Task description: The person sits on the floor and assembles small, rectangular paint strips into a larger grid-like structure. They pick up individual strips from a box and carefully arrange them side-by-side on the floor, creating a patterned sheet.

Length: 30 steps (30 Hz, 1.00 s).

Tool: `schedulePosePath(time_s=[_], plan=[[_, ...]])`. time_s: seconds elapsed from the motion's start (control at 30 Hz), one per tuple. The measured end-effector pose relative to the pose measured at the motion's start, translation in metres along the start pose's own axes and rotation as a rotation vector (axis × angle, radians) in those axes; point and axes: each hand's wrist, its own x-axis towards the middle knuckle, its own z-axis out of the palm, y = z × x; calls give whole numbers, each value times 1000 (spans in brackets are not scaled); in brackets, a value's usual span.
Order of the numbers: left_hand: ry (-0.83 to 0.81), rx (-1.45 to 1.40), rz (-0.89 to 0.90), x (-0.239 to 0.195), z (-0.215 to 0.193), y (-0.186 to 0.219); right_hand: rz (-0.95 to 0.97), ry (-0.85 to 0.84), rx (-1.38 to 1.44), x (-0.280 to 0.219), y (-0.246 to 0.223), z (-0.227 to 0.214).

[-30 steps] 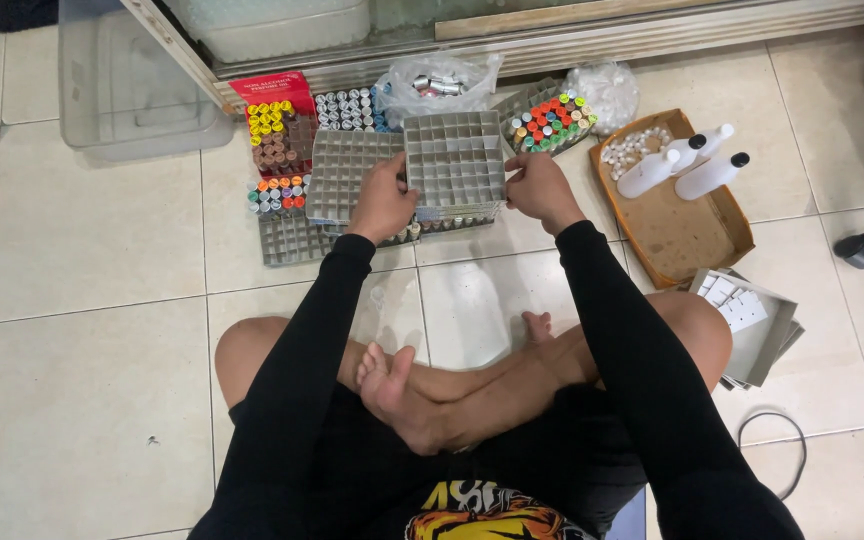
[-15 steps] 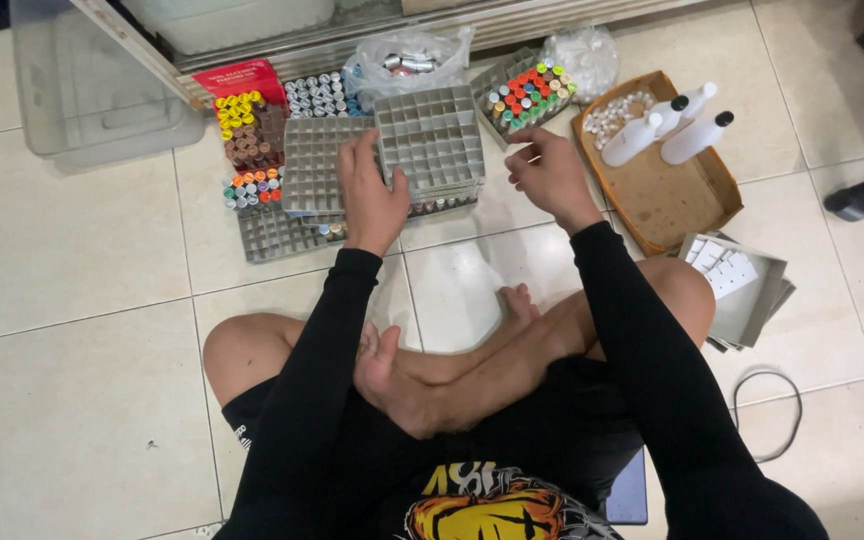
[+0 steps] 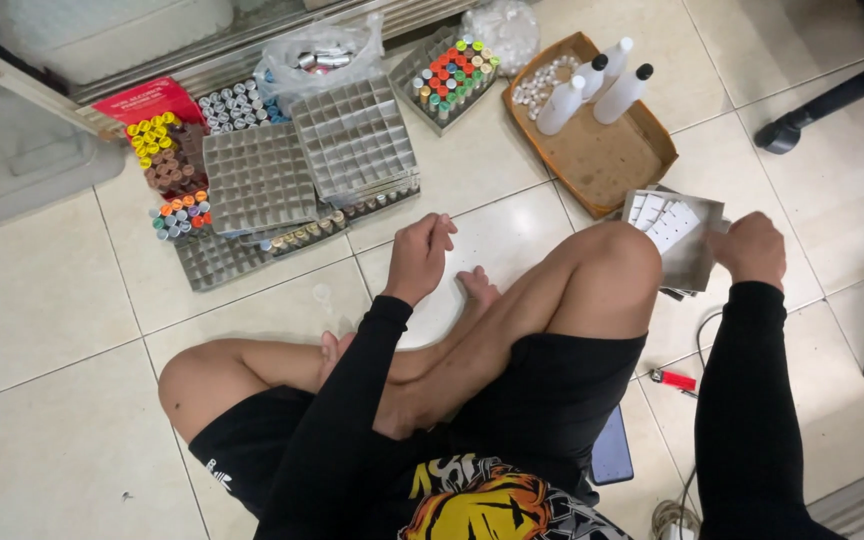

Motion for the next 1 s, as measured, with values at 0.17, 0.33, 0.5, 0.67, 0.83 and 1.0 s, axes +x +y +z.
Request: schedulePosePath(time_s=[0.17,0.33,0.5,0.67,0.83,1.0], plan=[[-38,6,-101,-12,16,-26,55,-75,99,-10,22,20],[-37,-25,-186,-20,14,-36,23,-15,114,5,37,39],[-28,-55,-249,-25,4,-33,21,-7,169,-3,29,16],[-46,9,-111,-24,-4,-18,-34,44,201,-8,21,-15],[-75,12,-2,-14,-12,19,-90,113,209,-18,-4,-63],[-41,-13,181,0,-23,59,-496,359,129,-18,-30,-105]])
